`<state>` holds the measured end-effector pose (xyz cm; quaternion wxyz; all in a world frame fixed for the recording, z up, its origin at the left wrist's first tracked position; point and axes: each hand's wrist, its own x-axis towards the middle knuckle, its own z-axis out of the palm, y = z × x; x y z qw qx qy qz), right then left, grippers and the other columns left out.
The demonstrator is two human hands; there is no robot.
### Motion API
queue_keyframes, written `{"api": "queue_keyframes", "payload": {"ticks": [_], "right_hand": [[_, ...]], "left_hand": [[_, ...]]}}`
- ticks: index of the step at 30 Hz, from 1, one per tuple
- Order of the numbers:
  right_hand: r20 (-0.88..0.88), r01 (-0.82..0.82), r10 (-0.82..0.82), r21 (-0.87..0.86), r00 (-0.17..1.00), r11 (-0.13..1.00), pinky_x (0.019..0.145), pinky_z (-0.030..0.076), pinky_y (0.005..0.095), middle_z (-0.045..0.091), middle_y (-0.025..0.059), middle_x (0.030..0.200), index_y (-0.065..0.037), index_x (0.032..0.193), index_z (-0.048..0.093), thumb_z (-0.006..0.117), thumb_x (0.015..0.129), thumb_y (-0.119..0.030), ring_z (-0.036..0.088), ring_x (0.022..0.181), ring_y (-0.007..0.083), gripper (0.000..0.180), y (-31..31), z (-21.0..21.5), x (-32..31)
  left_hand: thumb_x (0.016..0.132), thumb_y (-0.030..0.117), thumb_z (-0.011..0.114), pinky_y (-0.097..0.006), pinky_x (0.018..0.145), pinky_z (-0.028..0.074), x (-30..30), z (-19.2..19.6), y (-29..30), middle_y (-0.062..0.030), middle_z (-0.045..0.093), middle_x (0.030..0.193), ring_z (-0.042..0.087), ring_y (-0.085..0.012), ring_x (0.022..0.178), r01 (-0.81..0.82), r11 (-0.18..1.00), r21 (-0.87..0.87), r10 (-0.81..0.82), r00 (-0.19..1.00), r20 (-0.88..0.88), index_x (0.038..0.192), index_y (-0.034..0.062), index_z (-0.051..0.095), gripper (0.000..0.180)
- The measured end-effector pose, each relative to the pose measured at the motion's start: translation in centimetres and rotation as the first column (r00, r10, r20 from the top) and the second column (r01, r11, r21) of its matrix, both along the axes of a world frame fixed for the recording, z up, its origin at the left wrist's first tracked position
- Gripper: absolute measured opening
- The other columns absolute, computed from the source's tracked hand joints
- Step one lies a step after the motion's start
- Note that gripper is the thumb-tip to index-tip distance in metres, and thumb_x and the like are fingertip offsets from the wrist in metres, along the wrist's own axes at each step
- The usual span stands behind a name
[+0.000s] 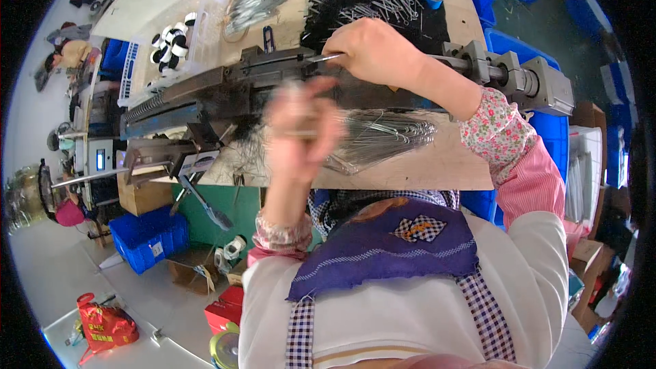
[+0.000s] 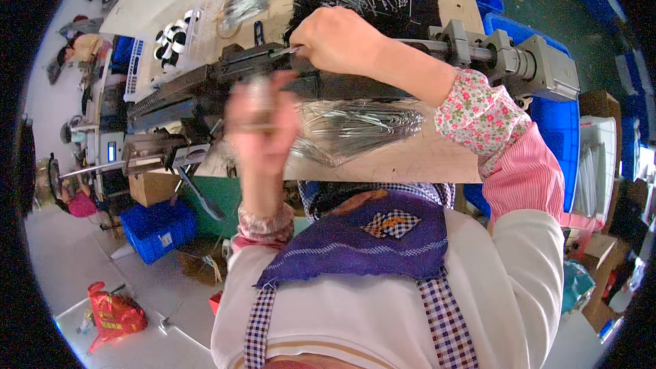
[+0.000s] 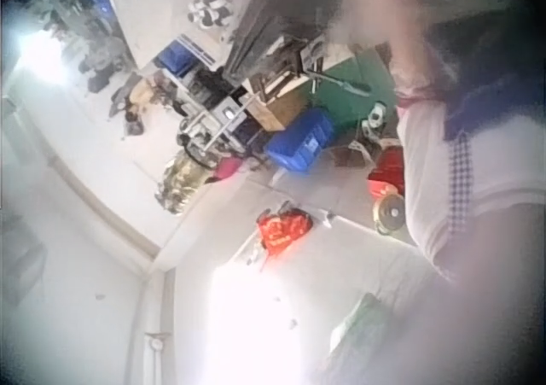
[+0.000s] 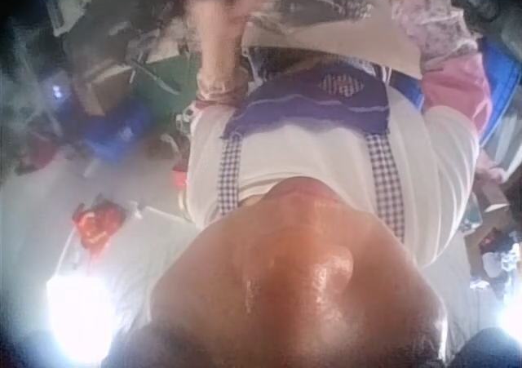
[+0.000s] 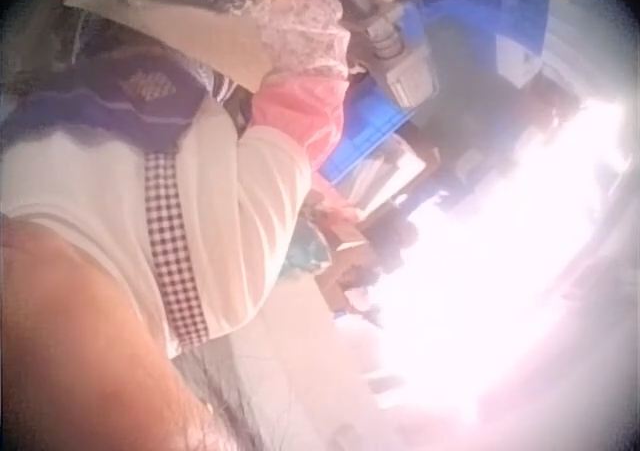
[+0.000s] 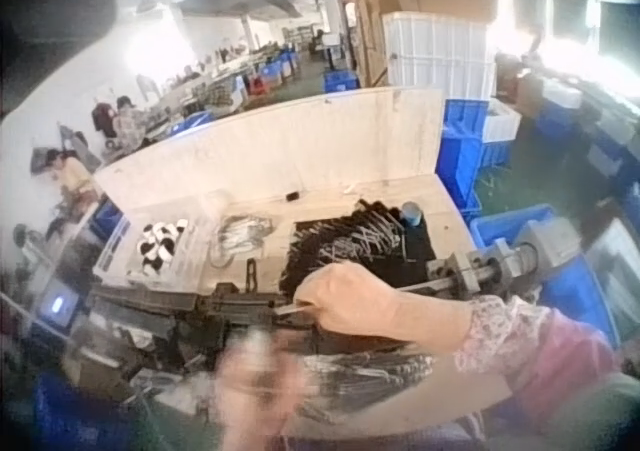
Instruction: The recorder is using various tools to assemble small metal components at a industrial workbench.
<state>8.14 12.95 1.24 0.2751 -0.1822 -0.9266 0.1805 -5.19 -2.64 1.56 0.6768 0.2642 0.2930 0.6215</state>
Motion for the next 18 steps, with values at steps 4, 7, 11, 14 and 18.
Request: {"api": "queue_keyframes", "payload": {"ticks": [4,7,11,14,18], "right_hand": [[0.014,-0.042,0.041,0.051,0.999,0.998,0.069,0.051,0.0433,0.065,0.0138,0.08,-0.007,0.08,0.066,0.063,0.076,-0.013,0.064,0.079,0.0322,0.008,-0.2,0.7,-0.1],[0.041,0.039,-0.047,0.181,0.998,0.983,0.067,0.053,0.0397,0.063,0.0131,0.093,-0.006,0.094,0.064,0.061,0.078,-0.008,0.065,0.08,0.0313,0.016,-3.8,2.4,1.5],[0.143,0.118,-0.131,0.091,0.981,0.989,0.062,0.054,0.0438,0.061,0.0162,0.096,-0.003,0.097,0.057,0.057,0.085,-0.01,0.065,0.076,0.0347,0.014,-7.9,-1.1,6.1],[0.382,0.453,-0.477,0.155,0.792,0.878,0.064,0.053,0.045,0.062,0.0186,0.095,-0.001,0.099,0.052,0.056,0.089,-0.016,0.065,0.075,0.0367,0.019,-4.0,-5.6,6.3],[0.429,0.548,-0.531,0.096,0.731,0.831,0.066,0.052,0.0463,0.062,0.0203,0.089,0.001,0.099,0.047,0.055,0.091,-0.023,0.064,0.077,0.0392,0.027,-1.7,-6.4,5.3]], "left_hand": [[0.089,0.026,0.065,-0.024,0.042,0.038,1.4,-5.4,-0.2,-0.0047,0.061,0.064,0.049,-0.0086,0.045,-0.25,0.946,0.206,0.306,0.488,-0.818,0.105,-0.0018,0.052,0.034],[0.089,0.032,0.065,-0.024,0.041,0.037,-1.5,-5.5,-2.0,-0.0026,0.06,0.062,0.049,-0.0073,0.046,-0.112,0.99,-0.087,-0.003,0.593,-0.805,0.091,-0.0003,0.06,0.033],[0.092,0.049,0.053,-0.021,0.036,0.025,-9.9,-9.8,-7.4,0.0007,0.05,0.053,0.039,-0.0061,0.04,-0.727,0.639,-0.251,0.55,0.661,-0.511,0.083,0.0017,0.065,0.049],[0.094,0.036,0.056,-0.023,0.037,0.023,-12.2,-8.0,-7.9,-0.0015,0.052,0.057,0.036,-0.0073,0.04,-0.796,0.538,-0.277,0.63,0.598,-0.495,0.089,-0.0015,0.066,0.039],[0.096,0.024,0.054,-0.024,0.038,0.021,-11.8,-8.0,-7.1,0.0005,0.05,0.06,0.032,-0.0058,0.041,-0.73,0.636,-0.252,0.625,0.678,-0.387,0.09,-0.0014,0.064,0.028]]}}
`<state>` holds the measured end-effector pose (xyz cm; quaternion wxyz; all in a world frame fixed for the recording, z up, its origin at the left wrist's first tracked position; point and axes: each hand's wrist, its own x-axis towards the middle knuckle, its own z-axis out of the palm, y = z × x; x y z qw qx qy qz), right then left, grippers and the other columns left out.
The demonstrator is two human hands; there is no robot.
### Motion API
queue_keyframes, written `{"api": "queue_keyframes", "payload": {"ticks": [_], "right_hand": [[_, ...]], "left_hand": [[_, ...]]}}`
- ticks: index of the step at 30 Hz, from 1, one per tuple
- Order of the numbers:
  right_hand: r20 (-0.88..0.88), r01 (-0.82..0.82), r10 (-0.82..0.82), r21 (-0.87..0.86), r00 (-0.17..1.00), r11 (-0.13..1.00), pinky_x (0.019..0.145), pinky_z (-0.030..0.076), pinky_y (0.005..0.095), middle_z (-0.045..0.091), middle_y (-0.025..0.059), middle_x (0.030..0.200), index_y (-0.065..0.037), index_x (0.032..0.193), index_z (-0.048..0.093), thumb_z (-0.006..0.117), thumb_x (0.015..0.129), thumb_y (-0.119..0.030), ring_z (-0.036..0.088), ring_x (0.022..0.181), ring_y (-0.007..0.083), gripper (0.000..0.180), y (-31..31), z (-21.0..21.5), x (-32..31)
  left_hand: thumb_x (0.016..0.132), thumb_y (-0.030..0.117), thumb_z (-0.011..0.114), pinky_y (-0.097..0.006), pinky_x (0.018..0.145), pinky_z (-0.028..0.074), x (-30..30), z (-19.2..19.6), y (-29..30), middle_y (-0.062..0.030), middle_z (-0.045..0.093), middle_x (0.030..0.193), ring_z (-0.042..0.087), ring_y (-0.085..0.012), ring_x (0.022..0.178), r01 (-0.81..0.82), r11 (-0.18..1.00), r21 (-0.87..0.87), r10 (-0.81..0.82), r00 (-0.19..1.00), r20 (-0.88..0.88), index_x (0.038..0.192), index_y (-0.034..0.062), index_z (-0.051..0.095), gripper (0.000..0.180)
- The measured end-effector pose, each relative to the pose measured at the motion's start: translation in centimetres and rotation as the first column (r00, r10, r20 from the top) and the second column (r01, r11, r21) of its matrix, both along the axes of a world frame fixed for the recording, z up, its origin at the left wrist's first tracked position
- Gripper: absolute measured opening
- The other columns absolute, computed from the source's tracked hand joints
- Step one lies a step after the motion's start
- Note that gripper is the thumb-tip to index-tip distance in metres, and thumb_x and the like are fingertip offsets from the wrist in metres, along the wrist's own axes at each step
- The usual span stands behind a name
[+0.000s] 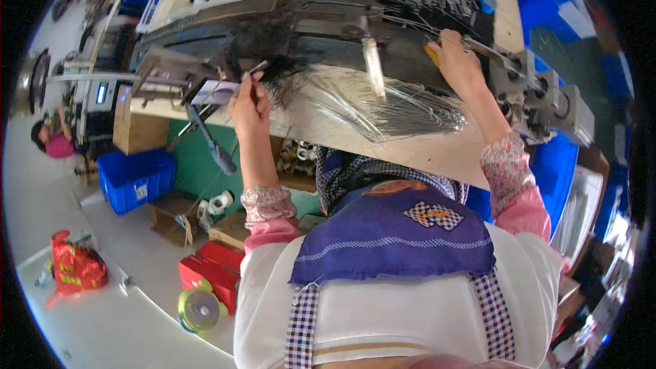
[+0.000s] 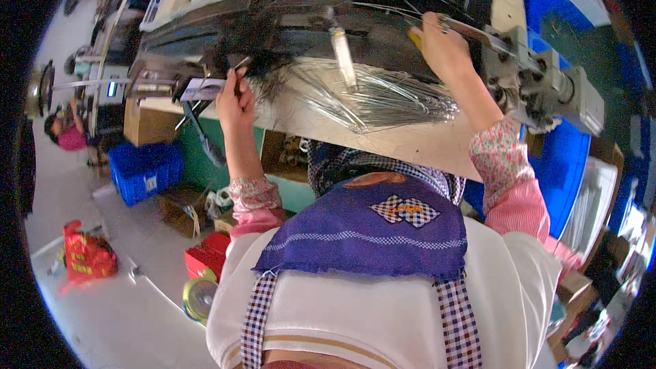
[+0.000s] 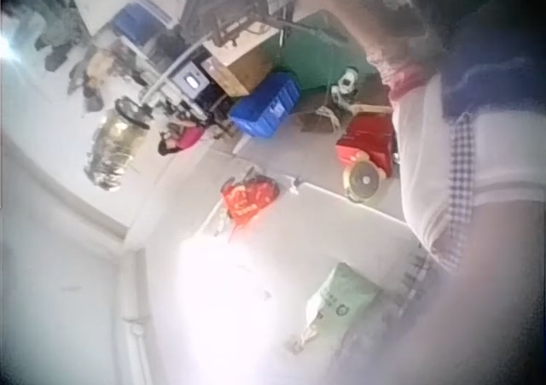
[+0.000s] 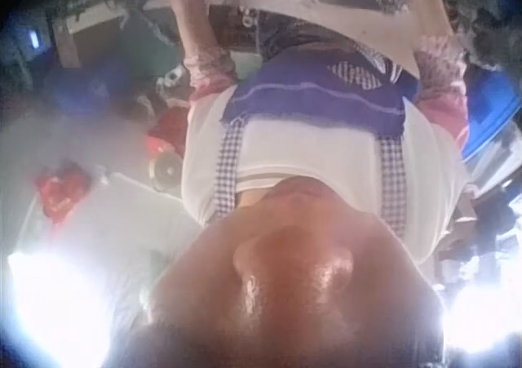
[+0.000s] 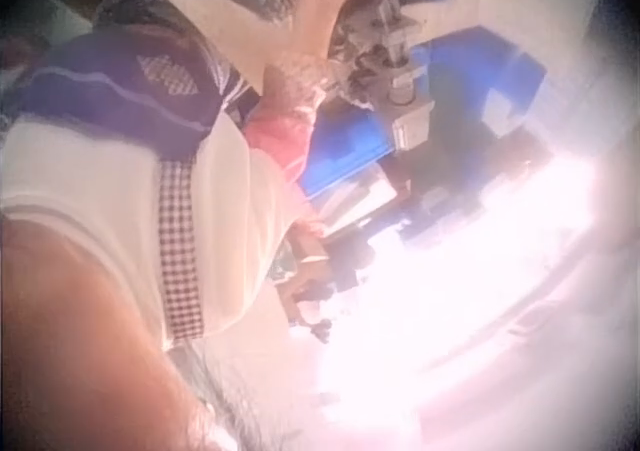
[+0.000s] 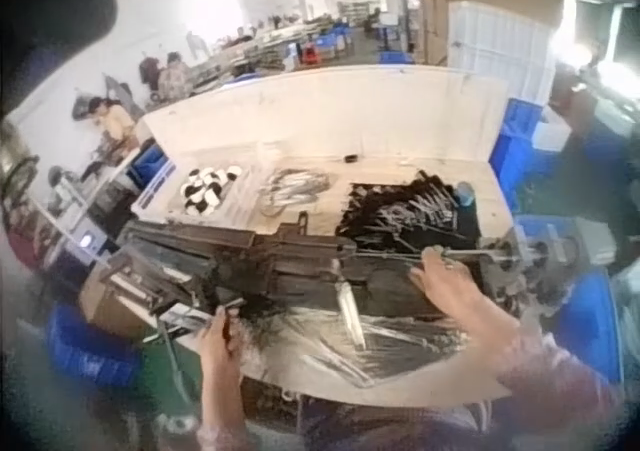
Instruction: The recorder is using various tools to assemble small metal components at a industrial workbench.
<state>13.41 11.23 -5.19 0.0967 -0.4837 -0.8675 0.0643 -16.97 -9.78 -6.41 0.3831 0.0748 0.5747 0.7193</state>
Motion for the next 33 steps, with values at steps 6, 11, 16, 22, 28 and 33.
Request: {"api": "queue_keyframes", "payload": {"ticks": [6,11,16,22,28,33], "right_hand": [[-0.222,-0.272,0.245,-0.1,0.944,0.957,0.064,0.048,0.0448,0.059,0.0195,0.082,0.0,0.094,0.05,0.06,0.089,-0.021,0.061,0.078,0.0375,0.024,-5.7,5.9,5.3],[-0.434,-0.222,0.149,-0.121,0.888,0.967,0.058,0.045,0.0368,0.057,0.0164,0.073,0.0,0.084,0.052,0.065,0.086,-0.017,0.057,0.066,0.0323,0.022,-6.4,11.6,6.9],[-0.415,-0.103,0.035,-0.143,0.909,0.984,0.054,0.045,0.0344,0.06,0.0151,0.068,-0.001,0.087,0.054,0.064,0.088,-0.016,0.058,0.056,0.0319,0.018,-6.0,12.4,9.5],[-0.377,-0.119,0.179,0.177,0.909,0.977,0.071,0.05,0.0455,0.062,0.0186,0.094,-0.005,0.104,0.056,0.05,0.082,0.0,0.061,0.084,0.0393,0.023,0.4,11.8,3.7],[-0.386,-0.572,0.475,-0.186,0.79,0.799,0.068,0.05,0.0409,0.066,0.0199,0.083,0.002,0.099,0.062,0.057,0.081,-0.004,0.065,0.078,0.0336,0.02,2.8,8.1,-1.9],[-0.539,-0.542,0.248,-0.498,0.805,0.677,0.062,0.052,0.0318,0.066,0.0137,0.078,0.007,0.11,0.059,0.058,0.086,-0.008,0.065,0.067,0.0191,0.029,3.3,10.6,-0.8]], "left_hand": [[0.099,0.021,0.049,-0.022,0.039,0.022,8.5,1.6,1.8,0.0041,0.039,0.058,0.03,-0.0038,0.044,0.011,0.926,0.376,0.073,0.975,-0.209,0.092,0.0032,0.056,0.021],[0.098,0.023,0.052,-0.02,0.037,0.02,18.0,8.4,9.8,0.0054,0.036,0.056,0.031,-0.0042,0.042,0.789,0.528,0.315,-0.828,0.561,-0.015,0.085,0.0039,0.053,0.023],[0.097,0.024,0.053,-0.022,0.038,0.021,18.4,4.9,13.3,0.0056,0.035,0.056,0.031,-0.0053,0.04,0.698,0.67,0.251,-0.742,0.632,0.223,0.082,0.0039,0.054,0.026],[0.098,0.025,0.049,-0.023,0.039,0.021,18.4,4.2,12.5,0.0041,0.04,0.058,0.03,-0.0054,0.042,0.412,0.871,0.269,-0.446,0.891,0.08,0.082,0.0052,0.053,0.026],[0.098,0.028,0.052,-0.023,0.042,0.023,18.4,4.9,12.2,0.0047,0.037,0.055,0.032,-0.0064,0.043,0.424,0.882,0.207,-0.449,0.888,0.096,0.087,0.006,0.056,0.025],[0.099,0.03,0.049,-0.023,0.039,0.022,18.9,5.2,12.3,0.003,0.039,0.053,0.031,-0.0073,0.04,0.356,0.907,0.224,-0.389,0.913,0.125,0.082,0.0058,0.055,0.03]]}}
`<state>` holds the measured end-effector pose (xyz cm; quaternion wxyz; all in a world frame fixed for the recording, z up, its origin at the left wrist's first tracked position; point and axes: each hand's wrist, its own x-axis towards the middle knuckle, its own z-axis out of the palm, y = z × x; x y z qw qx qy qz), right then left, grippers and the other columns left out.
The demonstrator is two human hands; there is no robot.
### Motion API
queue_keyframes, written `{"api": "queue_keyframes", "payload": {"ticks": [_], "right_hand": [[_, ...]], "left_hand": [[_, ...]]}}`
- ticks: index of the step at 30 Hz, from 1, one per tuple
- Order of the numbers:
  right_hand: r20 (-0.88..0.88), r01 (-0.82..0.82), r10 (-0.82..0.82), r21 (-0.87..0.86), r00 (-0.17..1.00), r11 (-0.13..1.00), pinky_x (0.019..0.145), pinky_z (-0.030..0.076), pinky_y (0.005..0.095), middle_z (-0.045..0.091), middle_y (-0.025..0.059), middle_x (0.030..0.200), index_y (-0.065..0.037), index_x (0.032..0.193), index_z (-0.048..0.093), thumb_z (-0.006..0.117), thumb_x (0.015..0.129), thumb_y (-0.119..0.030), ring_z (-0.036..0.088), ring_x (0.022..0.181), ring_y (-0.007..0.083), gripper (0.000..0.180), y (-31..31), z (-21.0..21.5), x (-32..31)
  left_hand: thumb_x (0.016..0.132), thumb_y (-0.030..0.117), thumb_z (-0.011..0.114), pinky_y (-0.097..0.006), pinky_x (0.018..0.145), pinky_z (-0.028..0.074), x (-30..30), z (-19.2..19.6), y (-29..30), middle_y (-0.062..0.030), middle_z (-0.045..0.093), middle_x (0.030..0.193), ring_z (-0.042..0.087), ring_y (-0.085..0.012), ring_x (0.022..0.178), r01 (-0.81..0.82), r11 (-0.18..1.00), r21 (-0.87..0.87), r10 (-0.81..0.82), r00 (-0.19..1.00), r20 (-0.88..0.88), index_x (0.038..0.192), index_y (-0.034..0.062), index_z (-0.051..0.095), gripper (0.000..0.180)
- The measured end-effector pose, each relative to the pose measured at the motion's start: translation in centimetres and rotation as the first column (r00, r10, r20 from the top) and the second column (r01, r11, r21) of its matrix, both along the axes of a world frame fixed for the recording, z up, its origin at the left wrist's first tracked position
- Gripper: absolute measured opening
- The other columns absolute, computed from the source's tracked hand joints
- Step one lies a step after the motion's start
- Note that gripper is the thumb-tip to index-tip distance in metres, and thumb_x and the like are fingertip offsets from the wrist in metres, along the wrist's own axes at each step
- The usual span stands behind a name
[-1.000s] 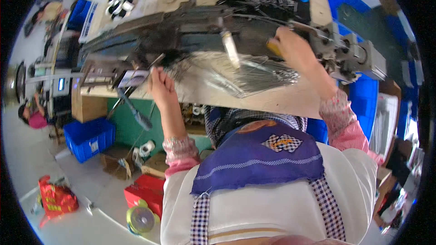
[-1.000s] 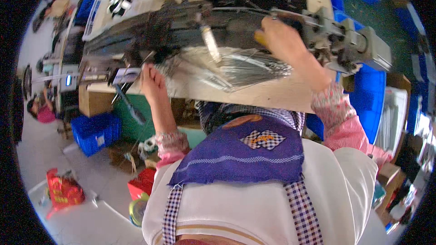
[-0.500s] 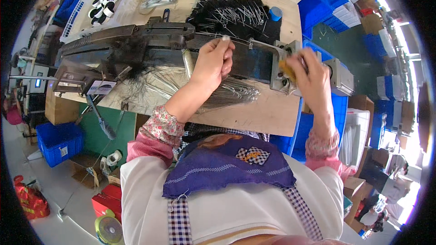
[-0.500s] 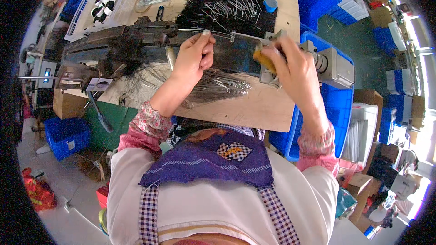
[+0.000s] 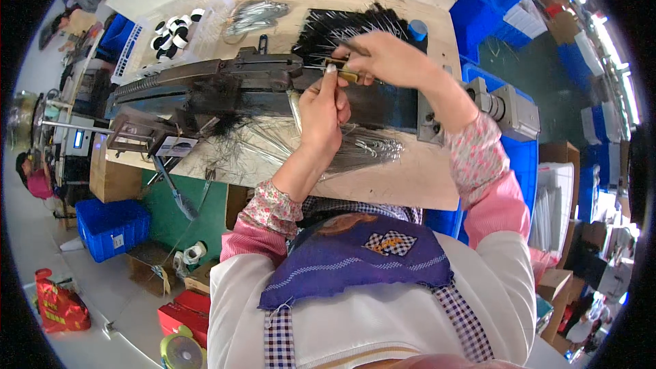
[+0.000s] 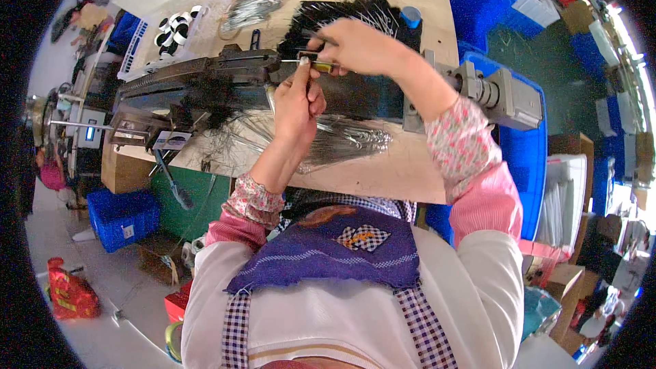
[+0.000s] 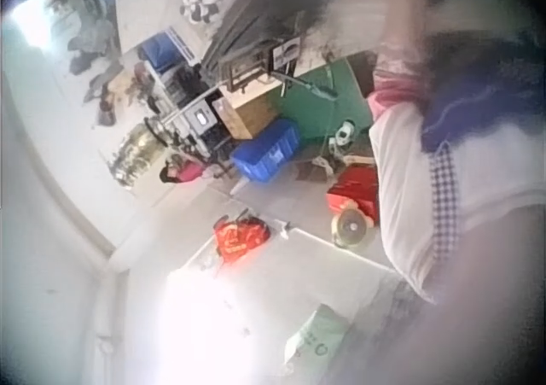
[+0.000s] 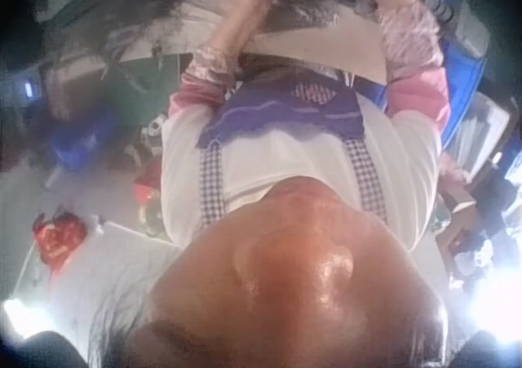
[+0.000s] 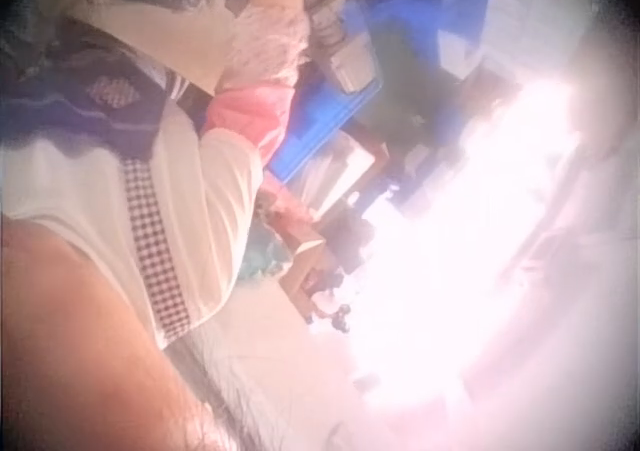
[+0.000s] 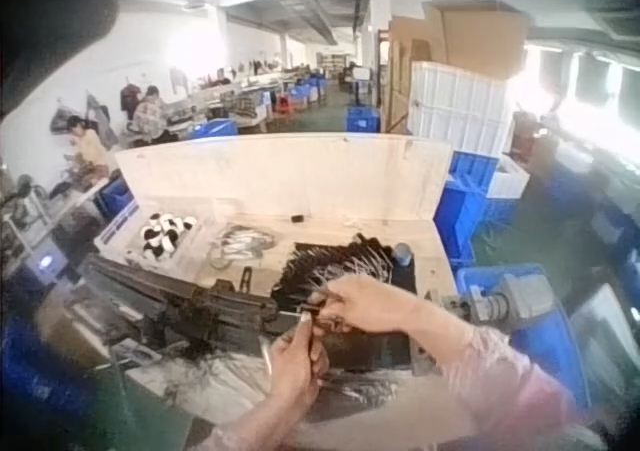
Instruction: The recorder is using various tools to assemble small metal components at a industrial workbench.
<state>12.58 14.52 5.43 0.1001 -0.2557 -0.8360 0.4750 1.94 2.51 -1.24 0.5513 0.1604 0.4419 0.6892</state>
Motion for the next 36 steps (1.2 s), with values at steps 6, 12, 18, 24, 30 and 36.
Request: {"api": "queue_keyframes", "payload": {"ticks": [6,12,18,24,30,36], "right_hand": [[0.177,-0.031,0.072,-0.224,0.981,0.974,0.06,0.053,0.0304,0.063,0.0118,0.081,0.003,0.109,0.056,0.052,0.095,-0.015,0.063,0.063,0.0171,0.023,1.6,1.0,-1.1],[0.103,0.121,-0.259,0.684,0.96,0.72,0.077,0.048,0.0422,0.058,0.019,0.097,-0.007,0.107,0.059,0.055,0.09,-0.025,0.058,0.09,0.0325,0.026,1.3,1.7,0.6],[-0.149,0.091,0.043,0.783,0.988,0.615,0.071,0.044,0.0395,0.056,0.0099,0.086,-0.011,0.107,0.064,0.063,0.076,-0.008,0.059,0.083,0.0251,0.031,-5.5,-0.4,-1.2],[-0.111,0.151,-0.106,0.597,0.988,0.788,0.076,0.038,0.0355,0.059,0.0021,0.078,-0.013,0.091,0.071,0.065,0.076,-0.011,0.059,0.08,0.0211,0.016,-1.7,-0.1,0.0],[-0.154,0.116,-0.002,0.74,0.988,0.662,0.079,0.038,0.035,0.057,0.0016,0.075,-0.014,0.088,0.07,0.064,0.077,-0.01,0.059,0.079,0.0194,0.014,-2.2,-0.7,-1.6],[-0.144,0.119,-0.011,0.767,0.989,0.631,0.077,0.038,0.0357,0.056,0.0017,0.073,-0.015,0.089,0.07,0.065,0.075,-0.01,0.058,0.077,0.0198,0.016,-2.3,0.2,0.1]], "left_hand": [[0.097,0.057,0.028,-0.044,0.107,0.034,0.4,-0.5,0.4,-0.0162,0.051,0.12,0.045,-0.0269,0.122,0.219,0.942,0.254,-0.26,0.955,0.14,0.122,0.0008,0.042,0.063],[0.093,0.061,0.035,-0.041,0.111,0.03,-2.2,1.2,0.0,-0.0224,0.036,0.136,0.035,-0.0299,0.131,0.062,0.951,0.304,-0.258,0.703,0.663,0.135,-0.0045,0.027,0.078],[0.094,0.061,0.034,-0.039,0.111,0.03,-2.0,0.5,-0.4,-0.019,0.041,0.133,0.037,-0.0282,0.129,0.021,0.956,0.293,-0.214,0.734,0.644,0.132,-0.0063,0.032,0.077],[0.096,0.057,0.031,-0.038,0.112,0.029,-1.5,0.9,-1.5,-0.0136,0.045,0.132,0.039,-0.0256,0.129,-0.03,0.958,0.285,-0.144,0.809,0.569,0.128,-0.0036,0.039,0.069],[0.097,0.054,0.032,-0.042,0.115,0.025,-1.6,0.6,-1.2,-0.0173,0.05,0.124,0.041,-0.0311,0.126,-0.045,0.946,0.32,-0.135,0.845,0.518,0.111,-0.0058,0.048,0.064],[0.097,0.056,0.033,-0.041,0.112,0.028,-1.7,0.6,-1.3,-0.0163,0.046,0.129,0.041,-0.0264,0.127,-0.003,0.951,0.31,-0.154,0.863,0.482,0.125,-0.0047,0.04,0.067]]}}
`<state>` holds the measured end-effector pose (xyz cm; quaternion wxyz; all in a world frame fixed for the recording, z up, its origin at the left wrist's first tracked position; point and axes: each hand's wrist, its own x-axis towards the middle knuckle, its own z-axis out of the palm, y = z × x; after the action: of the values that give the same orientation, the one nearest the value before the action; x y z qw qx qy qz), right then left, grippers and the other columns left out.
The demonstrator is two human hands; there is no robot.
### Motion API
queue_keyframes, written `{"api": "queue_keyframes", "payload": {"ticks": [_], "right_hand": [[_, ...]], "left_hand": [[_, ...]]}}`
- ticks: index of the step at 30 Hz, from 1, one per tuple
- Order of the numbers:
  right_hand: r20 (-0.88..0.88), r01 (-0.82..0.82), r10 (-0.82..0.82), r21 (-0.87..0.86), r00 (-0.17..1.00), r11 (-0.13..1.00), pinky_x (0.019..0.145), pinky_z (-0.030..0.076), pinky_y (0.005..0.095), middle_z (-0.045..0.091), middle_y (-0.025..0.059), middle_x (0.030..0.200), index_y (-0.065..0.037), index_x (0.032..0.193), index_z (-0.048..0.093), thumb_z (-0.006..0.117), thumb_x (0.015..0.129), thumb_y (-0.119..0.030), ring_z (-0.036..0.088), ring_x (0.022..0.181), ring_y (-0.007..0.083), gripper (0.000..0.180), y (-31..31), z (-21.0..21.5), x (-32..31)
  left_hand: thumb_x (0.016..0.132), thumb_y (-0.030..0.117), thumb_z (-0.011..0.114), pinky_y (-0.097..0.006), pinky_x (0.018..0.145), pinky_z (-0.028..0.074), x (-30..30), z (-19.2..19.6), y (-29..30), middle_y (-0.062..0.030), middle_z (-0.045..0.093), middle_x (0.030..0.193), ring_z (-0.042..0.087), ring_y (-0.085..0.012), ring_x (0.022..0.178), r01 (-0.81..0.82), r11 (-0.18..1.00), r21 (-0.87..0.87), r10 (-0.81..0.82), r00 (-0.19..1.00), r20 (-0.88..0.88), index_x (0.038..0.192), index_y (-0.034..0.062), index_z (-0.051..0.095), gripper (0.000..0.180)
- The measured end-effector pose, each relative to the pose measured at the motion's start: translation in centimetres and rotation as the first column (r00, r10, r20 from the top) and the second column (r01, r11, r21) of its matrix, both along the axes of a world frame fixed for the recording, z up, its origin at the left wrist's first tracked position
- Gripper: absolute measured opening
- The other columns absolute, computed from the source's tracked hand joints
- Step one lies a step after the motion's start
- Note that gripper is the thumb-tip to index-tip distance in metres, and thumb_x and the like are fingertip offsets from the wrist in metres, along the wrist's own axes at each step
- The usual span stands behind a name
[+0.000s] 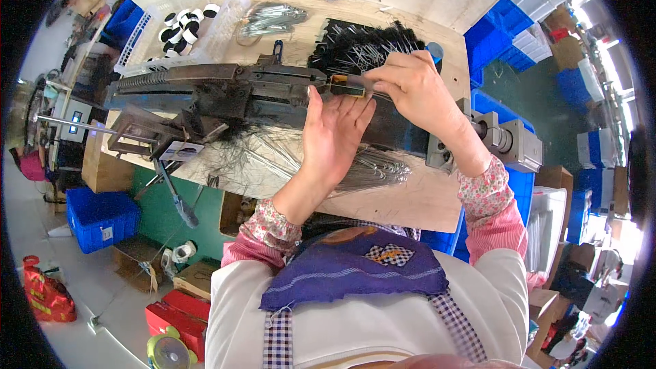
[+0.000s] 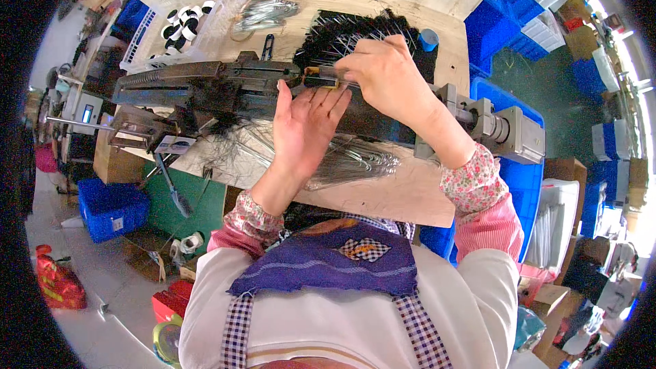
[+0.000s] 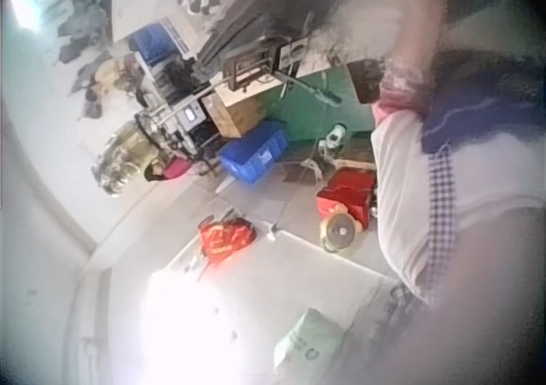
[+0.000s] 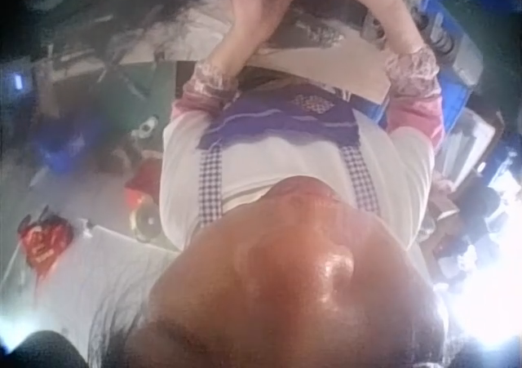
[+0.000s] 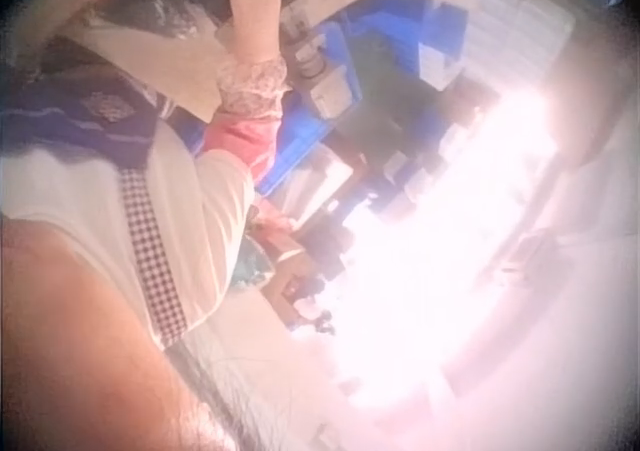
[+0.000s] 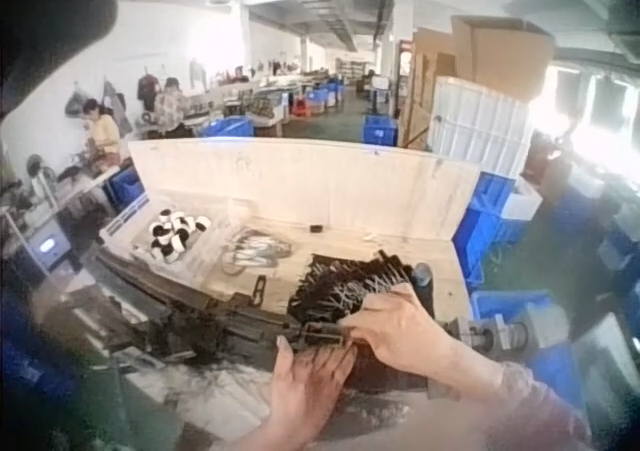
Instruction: The recorder is using various tools to assemble small metal components at a industrial workbench.
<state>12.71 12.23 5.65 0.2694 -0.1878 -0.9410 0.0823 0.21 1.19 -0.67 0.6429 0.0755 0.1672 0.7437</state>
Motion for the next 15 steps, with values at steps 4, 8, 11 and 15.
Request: {"api": "queue_keyframes", "payload": {"ticks": [4,8,11,15], "right_hand": [[-0.032,-0.061,0.068,0.193,0.997,0.979,0.074,0.04,0.0355,0.056,0.0013,0.074,-0.015,0.088,0.068,0.062,0.076,-0.014,0.057,0.072,0.02,0.014,-2.4,-0.3,-1.3],[-0.149,0.021,-0.021,-0.001,0.989,1.0,0.073,0.042,0.0365,0.057,0.0024,0.076,-0.013,0.09,0.068,0.064,0.078,-0.013,0.059,0.075,0.0226,0.013,-0.4,0.6,-1.6],[-0.136,-0.041,0.042,0.013,0.99,0.999,0.072,0.039,0.0338,0.055,0.0049,0.074,-0.007,0.093,0.068,0.065,0.077,-0.006,0.056,0.071,0.0237,0.016,-0.2,0.7,-1.4],[0.065,0.013,-0.011,-0.029,0.998,0.999,0.08,0.041,0.0361,0.058,0.0033,0.078,-0.014,0.092,0.069,0.064,0.079,-0.015,0.06,0.08,0.0234,0.014,0.3,-0.4,-1.2]], "left_hand": [[0.097,0.055,0.032,-0.044,0.112,0.029,-0.7,-1.2,0.1,-0.0173,0.053,0.12,0.044,-0.0309,0.123,0.098,0.952,0.29,-0.197,0.92,0.338,0.104,-0.0066,0.05,0.065],[0.096,0.056,0.032,-0.041,0.111,0.03,-0.5,0.6,-0.2,-0.0161,0.05,0.126,0.043,-0.0281,0.125,0.011,1.0,0.011,-0.011,1.0,0.029,0.119,-0.0064,0.045,0.068],[0.096,0.057,0.031,-0.039,0.111,0.029,-0.5,0.4,-0.7,-0.0147,0.047,0.131,0.042,-0.0258,0.126,0.013,0.999,0.032,-0.013,1.0,0.016,0.128,-0.0045,0.041,0.07],[0.096,0.058,0.031,-0.04,0.114,0.026,-0.5,0.6,-0.5,-0.0164,0.045,0.134,0.038,-0.0267,0.13,0.017,1.0,0.02,-0.017,1.0,-0.001,0.131,-0.0054,0.037,0.072]]}}
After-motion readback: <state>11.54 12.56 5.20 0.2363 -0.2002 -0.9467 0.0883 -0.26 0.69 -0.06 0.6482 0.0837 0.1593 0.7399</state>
